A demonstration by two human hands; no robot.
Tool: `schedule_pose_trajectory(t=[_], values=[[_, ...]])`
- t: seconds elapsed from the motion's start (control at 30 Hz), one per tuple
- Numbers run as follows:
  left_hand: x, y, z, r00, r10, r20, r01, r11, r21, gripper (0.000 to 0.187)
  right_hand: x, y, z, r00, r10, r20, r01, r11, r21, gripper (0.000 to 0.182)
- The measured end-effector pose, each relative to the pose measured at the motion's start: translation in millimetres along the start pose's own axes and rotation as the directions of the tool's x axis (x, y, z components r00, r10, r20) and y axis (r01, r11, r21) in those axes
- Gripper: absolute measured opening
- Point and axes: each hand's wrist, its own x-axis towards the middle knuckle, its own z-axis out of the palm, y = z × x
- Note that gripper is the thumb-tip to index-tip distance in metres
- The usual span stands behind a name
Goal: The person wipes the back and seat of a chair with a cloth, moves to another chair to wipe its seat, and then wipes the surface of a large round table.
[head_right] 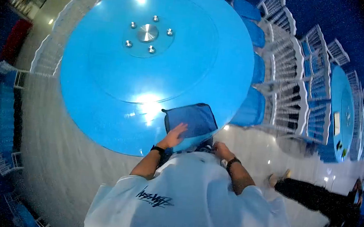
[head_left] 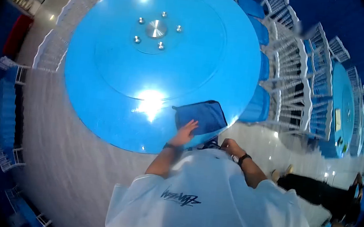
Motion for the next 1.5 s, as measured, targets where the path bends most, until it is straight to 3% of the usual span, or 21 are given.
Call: schedule_pose_trajectory(t=[0.03,0.07,0.13,0.17,0.23,0.33,0.43,0.53,0.63,0.73,0.87,0.97,1.07,1.17,1.2,1.37,1.5], values=[[-8,-9,-1,1.000,0.000,0.001,0.000,1.000,0.004,0.059,11,8,8,0.997,-0.077,-0.017,0.077,0.997,0.009,0.018],[-7,-7,-1,1.000,-0.012,-0.009,0.013,0.999,0.034,0.058,15,7,1,0.999,0.011,0.037,-0.012,1.000,0.020,0.017],[-5,-3,2,0.999,-0.041,-0.006,0.041,0.993,0.106,0.057,32,10,-13,0.997,-0.034,0.075,0.042,0.993,-0.109,0.017],[-4,-7,13,0.998,0.043,-0.041,-0.037,0.989,0.146,0.057,28,1,-24,0.997,-0.023,0.070,0.033,0.987,-0.155,0.017],[0,5,16,0.998,-0.003,-0.057,0.010,0.991,0.136,0.057,29,-29,-61,0.999,0.016,0.042,-0.005,0.971,-0.238,0.017],[10,6,28,0.997,-0.050,-0.058,0.060,0.978,0.198,0.056,58,-11,-69,0.918,-0.395,-0.024,0.350,0.839,-0.416,0.017],[13,12,31,0.983,-0.181,-0.023,0.182,0.971,0.156,0.060,76,-34,-68,0.924,-0.359,-0.131,0.342,0.930,-0.135,0.030],[22,38,37,0.958,-0.277,-0.073,0.286,0.933,0.218,0.063,81,-50,-58,0.833,-0.533,-0.151,0.450,0.810,-0.376,0.048],[29,57,57,0.931,-0.341,-0.132,0.365,0.861,0.354,0.072,95,-44,-36,0.832,-0.554,-0.044,0.505,0.787,-0.355,0.058],[34,70,77,0.927,-0.330,-0.180,0.374,0.859,0.350,0.076,105,-42,-23,0.762,-0.642,-0.083,0.585,0.738,-0.336,0.063],[51,78,95,0.917,-0.327,-0.229,0.385,0.875,0.293,0.076,117,-52,-25,0.797,-0.597,-0.096,0.499,0.739,-0.452,0.060],[54,95,104,0.855,-0.412,-0.315,0.470,0.872,0.136,0.073,132,-38,-15,0.750,-0.647,-0.135,0.540,0.717,-0.441,0.062],[49,75,101,0.811,-0.440,-0.386,0.527,0.835,0.155,0.070,142,-31,-10,0.721,-0.674,-0.162,0.571,0.711,-0.411,0.066],[61,52,109,0.829,-0.344,-0.441,0.513,0.782,0.354,0.073,150,-17,-26,0.718,-0.689,-0.101,0.606,0.690,-0.396,0.072],[73,51,112,0.853,-0.292,-0.432,0.476,0.773,0.418,0.075,150,-15,-37,0.733,-0.674,-0.089,0.596,0.700,-0.394,0.071],[155,74,116,0.781,-0.545,-0.305,0.621,0.730,0.286,0.080,163,13,-92,0.777,-0.578,-0.247,0.441,0.781,-0.442,0.069],[217,70,132,0.849,-0.476,-0.228,0.526,0.717,0.458,0.083,174,46,-146,0.779,-0.531,-0.334,0.414,0.835,-0.361,0.063]])
